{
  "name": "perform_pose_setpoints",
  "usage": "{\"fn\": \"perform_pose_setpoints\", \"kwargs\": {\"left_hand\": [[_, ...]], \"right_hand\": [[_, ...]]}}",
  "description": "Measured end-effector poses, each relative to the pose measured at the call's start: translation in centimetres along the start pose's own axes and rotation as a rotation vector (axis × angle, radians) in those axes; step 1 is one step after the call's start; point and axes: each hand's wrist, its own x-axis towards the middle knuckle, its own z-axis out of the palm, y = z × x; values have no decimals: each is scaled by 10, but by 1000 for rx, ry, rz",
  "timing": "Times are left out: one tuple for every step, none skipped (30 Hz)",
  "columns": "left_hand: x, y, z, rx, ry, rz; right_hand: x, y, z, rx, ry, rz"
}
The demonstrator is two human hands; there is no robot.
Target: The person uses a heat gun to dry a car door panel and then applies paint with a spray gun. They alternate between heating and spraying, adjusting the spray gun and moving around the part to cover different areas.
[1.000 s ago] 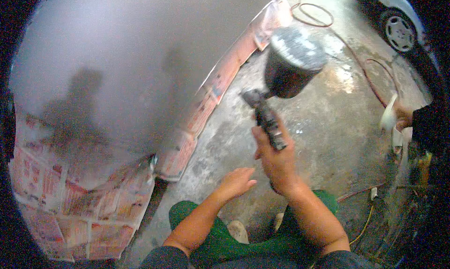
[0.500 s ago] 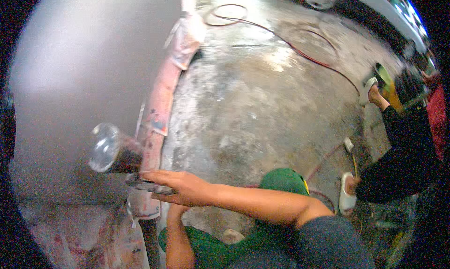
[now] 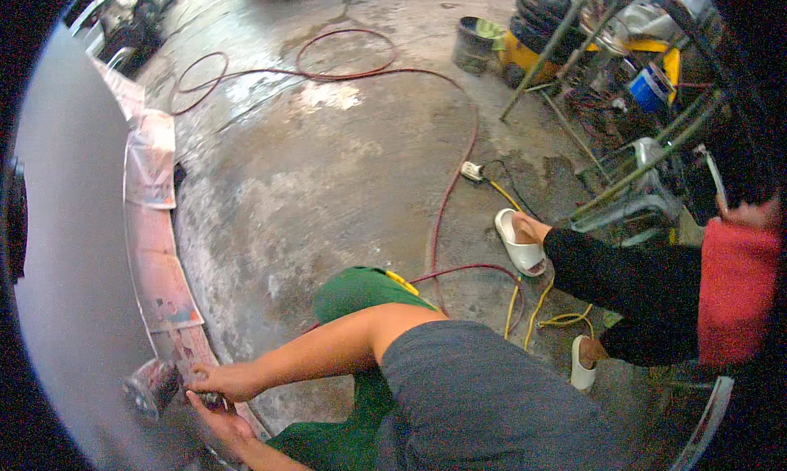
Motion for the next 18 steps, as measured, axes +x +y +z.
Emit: {"fn": "perform_pose_setpoints", "kwargs": {"left_hand": [[5, 0, -1, -8, -87, -48], [7, -2, -2, 34, -43, -59], [11, 1, -4, 79, -2, -69], [14, 0, -5, 126, 35, -77], [18, 1, -3, 121, -52, -73], [21, -2, -1, 132, -62, -82], [23, -3, 2, 140, -69, -91], [25, -7, 6, 149, -72, -103], [24, -10, 10, 156, -68, -117], [21, -14, 14, 163, -60, -128], [19, -16, 20, 173, -53, -138], [15, -18, 26, 180, -46, -146], [11, -20, 35, 186, -77, -146], [9, -22, 44, 217, -54, -131], [3, -26, 50, 250, -29, -113], [0, -29, 57, 283, 1, -95], [-2, -32, 62, 315, 64, -91], [0, -35, 67, 353, 37, -92]], "right_hand": [[-2, -1, 0, -64, -50, 19], [-3, -2, -2, -113, -43, -11], [-2, -5, -5, -120, -63, -7], [1, -10, -8, -132, -57, -16], [1, -13, -16, -146, -87, 20], [0, -17, -26, -232, -146, 41], [2, -24, -34, -315, -246, 109], [0, -30, -45, -404, -352, 185], [-7, -34, -59, -462, -325, 184], [-18, -39, -74, -405, -224, 244], [-30, -44, -90, -366, -154, 329], [-44, -46, -110, -335, -65, 398], [-62, -45, -136, -316, -6, 368], [-93, -43, -160, -328, 147, 327], [-133, -42, -180, -340, 362, 227], [-172, -40, -203, -331, 508, 338], [-222, -38, -229, -338, 703, 303], [-270, -35, -252, -490, 842, 579]]}}
